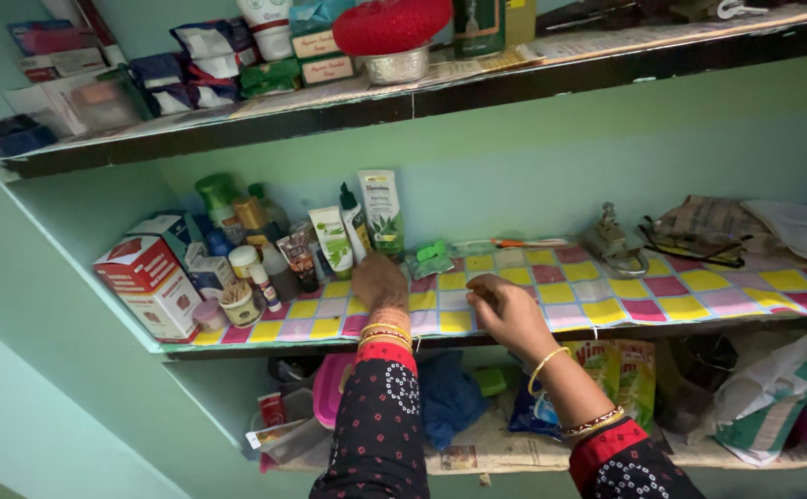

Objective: The person rearranges various personal care and household items on a two-tier shelf. They pick up bottles, tubes, boxes, and small containers, then place them in new positions to tidy the shelf surface.

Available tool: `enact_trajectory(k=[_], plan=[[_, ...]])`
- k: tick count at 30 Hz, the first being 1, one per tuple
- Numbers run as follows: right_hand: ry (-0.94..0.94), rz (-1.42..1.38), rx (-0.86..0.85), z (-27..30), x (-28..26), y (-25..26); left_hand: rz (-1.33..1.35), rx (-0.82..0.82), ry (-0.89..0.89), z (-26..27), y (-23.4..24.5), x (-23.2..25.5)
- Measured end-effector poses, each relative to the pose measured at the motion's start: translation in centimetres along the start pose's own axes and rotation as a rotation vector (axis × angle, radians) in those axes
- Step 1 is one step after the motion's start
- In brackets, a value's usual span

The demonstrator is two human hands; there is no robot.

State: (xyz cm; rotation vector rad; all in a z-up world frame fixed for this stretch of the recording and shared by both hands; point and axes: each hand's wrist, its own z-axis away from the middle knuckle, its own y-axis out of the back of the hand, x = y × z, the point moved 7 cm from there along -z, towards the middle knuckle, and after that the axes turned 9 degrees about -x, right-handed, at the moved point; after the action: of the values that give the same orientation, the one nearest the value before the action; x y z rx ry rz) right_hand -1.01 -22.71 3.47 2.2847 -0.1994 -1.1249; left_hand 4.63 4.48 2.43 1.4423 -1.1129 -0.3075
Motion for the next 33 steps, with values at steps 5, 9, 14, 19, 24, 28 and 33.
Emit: enact_trajectory(k=[5, 9, 14, 19, 24, 28, 33], plan=[[0.022, -0.024, 0.0, 0.0, -0.1, -0.1, -0.054, 0.023, -0.095, -0.2, -0.2, 0.6], [-0.007, -0.031, -0.009, -0.1, 0.2, -0.2, -0.14, 0.017, -0.123, -0.6, -0.8, 0.9], [-0.018, -0.016, -0.015, -0.1, -0.1, -0.1, -0.136, 0.014, -0.163, -0.5, -0.7, 1.1], [0.011, -0.024, -0.015, -0.1, 0.0, -0.1, -0.096, 0.0, -0.166, 0.1, 0.0, 1.3], [0.025, 0.005, 0.003, -0.2, -0.1, 0.1, -0.067, 0.024, -0.172, 0.4, 0.5, 1.3], [0.035, 0.012, -0.009, 0.0, -0.1, 0.0, -0.169, -0.097, -0.194, 0.4, -1.1, 1.0], [0.073, 0.005, 0.0, 0.0, 0.5, 0.0, -0.096, 0.093, -0.321, 0.8, -2.4, 0.1]])
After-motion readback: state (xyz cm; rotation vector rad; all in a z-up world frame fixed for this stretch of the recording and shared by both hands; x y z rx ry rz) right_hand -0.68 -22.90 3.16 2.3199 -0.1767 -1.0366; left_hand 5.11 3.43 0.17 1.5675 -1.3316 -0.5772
